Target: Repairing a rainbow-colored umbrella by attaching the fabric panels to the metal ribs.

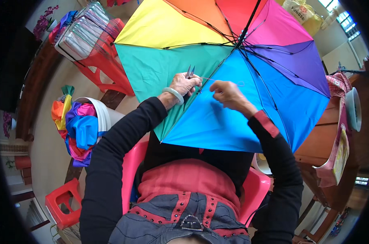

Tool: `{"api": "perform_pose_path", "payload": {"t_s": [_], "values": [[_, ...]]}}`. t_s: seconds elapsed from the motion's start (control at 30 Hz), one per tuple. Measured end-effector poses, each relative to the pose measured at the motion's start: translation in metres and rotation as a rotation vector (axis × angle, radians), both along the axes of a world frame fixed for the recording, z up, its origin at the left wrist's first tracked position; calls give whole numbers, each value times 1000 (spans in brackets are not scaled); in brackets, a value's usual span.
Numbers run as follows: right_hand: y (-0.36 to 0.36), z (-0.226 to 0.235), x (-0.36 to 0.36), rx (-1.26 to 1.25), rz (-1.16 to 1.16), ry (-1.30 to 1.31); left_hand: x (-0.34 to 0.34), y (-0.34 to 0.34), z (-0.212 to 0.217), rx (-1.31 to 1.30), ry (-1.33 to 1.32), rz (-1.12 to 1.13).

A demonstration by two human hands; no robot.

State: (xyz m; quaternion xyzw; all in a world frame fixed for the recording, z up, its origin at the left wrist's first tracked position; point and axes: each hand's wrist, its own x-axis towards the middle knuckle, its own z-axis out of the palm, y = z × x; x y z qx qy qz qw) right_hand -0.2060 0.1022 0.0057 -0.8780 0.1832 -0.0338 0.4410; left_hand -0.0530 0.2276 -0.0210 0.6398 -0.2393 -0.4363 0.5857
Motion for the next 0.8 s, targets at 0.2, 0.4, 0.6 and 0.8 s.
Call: {"api": "perform_pose_path", "payload": {"t_s": [0.2, 0.4, 0.6, 0.8], "values": [[21, -30, 37, 62, -15, -71, -3, 4, 2, -36, -21, 1], [10, -24, 38, 673, -232, 65, -3, 5, -1, -49, -131, -2], [-49, -22, 28, 583, -600, -146, 1, 6, -1, 88, -114, -60], [-158, -41, -28, -743, -850, -59, 3, 2, -4, 176, -174, -138]]}}
